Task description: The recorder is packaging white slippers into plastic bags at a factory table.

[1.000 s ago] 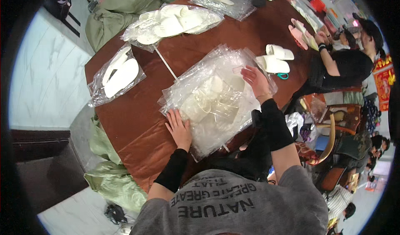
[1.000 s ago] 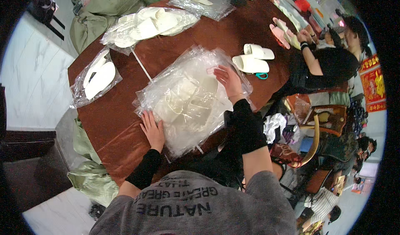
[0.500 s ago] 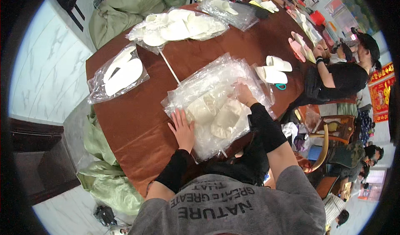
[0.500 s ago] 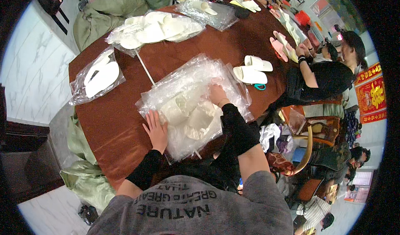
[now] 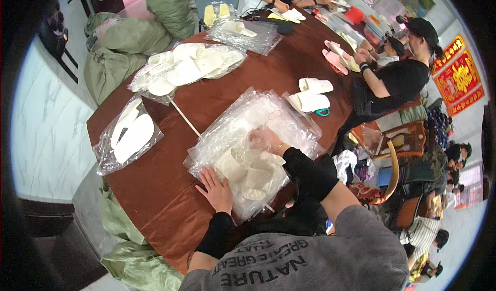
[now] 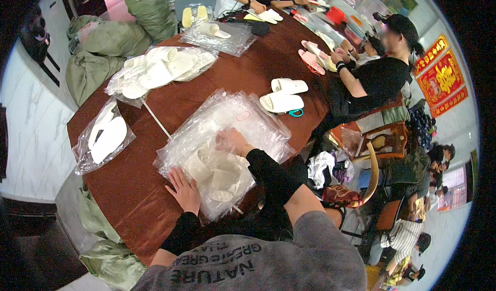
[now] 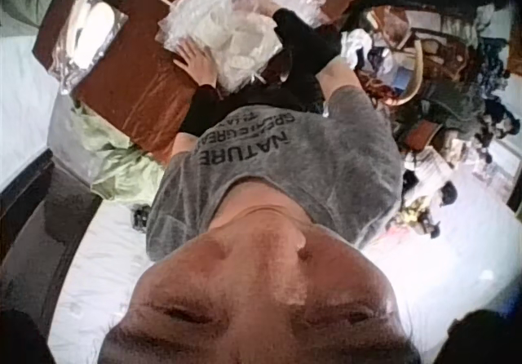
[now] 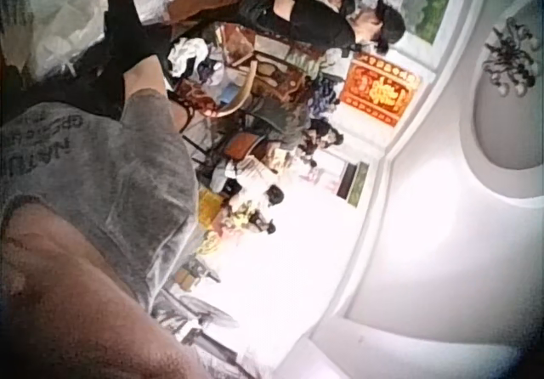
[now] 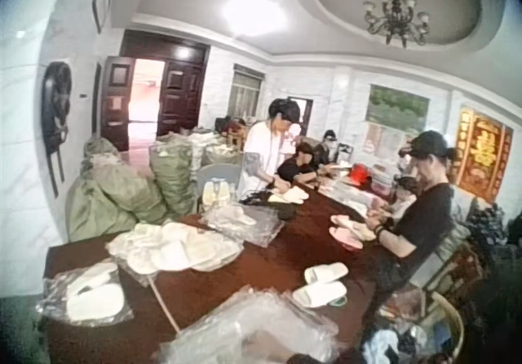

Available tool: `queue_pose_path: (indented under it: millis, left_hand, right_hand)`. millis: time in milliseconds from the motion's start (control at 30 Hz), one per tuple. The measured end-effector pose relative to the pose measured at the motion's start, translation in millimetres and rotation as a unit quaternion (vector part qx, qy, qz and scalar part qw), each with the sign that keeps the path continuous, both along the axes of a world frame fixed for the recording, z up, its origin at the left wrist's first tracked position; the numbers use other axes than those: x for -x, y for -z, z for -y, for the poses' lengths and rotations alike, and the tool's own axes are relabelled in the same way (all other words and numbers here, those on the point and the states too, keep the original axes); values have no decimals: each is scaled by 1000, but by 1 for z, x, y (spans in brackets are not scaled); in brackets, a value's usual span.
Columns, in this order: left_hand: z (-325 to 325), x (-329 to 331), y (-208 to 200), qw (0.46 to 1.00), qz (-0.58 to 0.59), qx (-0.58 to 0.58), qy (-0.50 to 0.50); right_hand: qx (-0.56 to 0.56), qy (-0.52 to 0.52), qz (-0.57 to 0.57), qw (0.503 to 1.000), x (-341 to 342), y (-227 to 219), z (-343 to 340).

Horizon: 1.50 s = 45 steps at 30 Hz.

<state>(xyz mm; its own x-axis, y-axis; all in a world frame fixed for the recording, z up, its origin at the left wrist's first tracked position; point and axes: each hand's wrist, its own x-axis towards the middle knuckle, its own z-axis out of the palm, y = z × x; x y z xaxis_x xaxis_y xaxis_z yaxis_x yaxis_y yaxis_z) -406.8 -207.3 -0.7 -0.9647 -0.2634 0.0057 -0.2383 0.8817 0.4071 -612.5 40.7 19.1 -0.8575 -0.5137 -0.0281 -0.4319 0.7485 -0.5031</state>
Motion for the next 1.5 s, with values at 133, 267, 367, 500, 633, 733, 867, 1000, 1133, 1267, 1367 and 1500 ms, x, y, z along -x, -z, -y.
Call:
queue_pose_path:
  millis: [133, 267, 367, 500, 633, 733, 867, 1000, 1133, 1267, 1367, 1500]
  left_hand:
    - [-4, 2, 2, 1000, -9, 6, 3]
    - [-6, 3, 3, 1000, 3, 16, 8]
    - [6, -1, 9, 999, -14, 46, 0]
    - [9, -3, 10, 998, -32, 45, 4]
    - [9, -3, 15, 998, -37, 44, 14]
    - [14, -4, 22, 998, -28, 50, 6]
    - [16, -2, 21, 998, -30, 53, 2]
    - [10, -4, 18, 999, -30, 39, 9]
    - [10, -3, 12, 999, -18, 29, 13]
    - [11, -3, 14, 1000, -11, 18, 8]
    - [9, 1, 13, 1000, -28, 1, 1]
    - [15, -5, 12, 999, -36, -7, -15]
  right_hand:
    - [-23, 42, -84, 995, -8, 2, -13]
    - [-16, 31, 8, 999, -4, -8, -31]
    - [74, 7, 83, 994, -11, -30, -23]
    - [2, -34, 127, 991, -35, -58, -35]
    - [67, 19, 191, 979, -56, -51, -51]
    - [146, 30, 220, 964, -69, -44, -50]
    - [110, 92, 211, 967, -70, -45, -66]
    - [21, 156, 129, 979, -38, -103, -130]
    - [47, 218, -6, 975, -3, -167, -207]
    - [297, 231, 90, 922, 23, -206, -235]
    - [351, 229, 45, 907, 31, -224, -237]
    - [420, 197, 72, 883, 15, -274, -177]
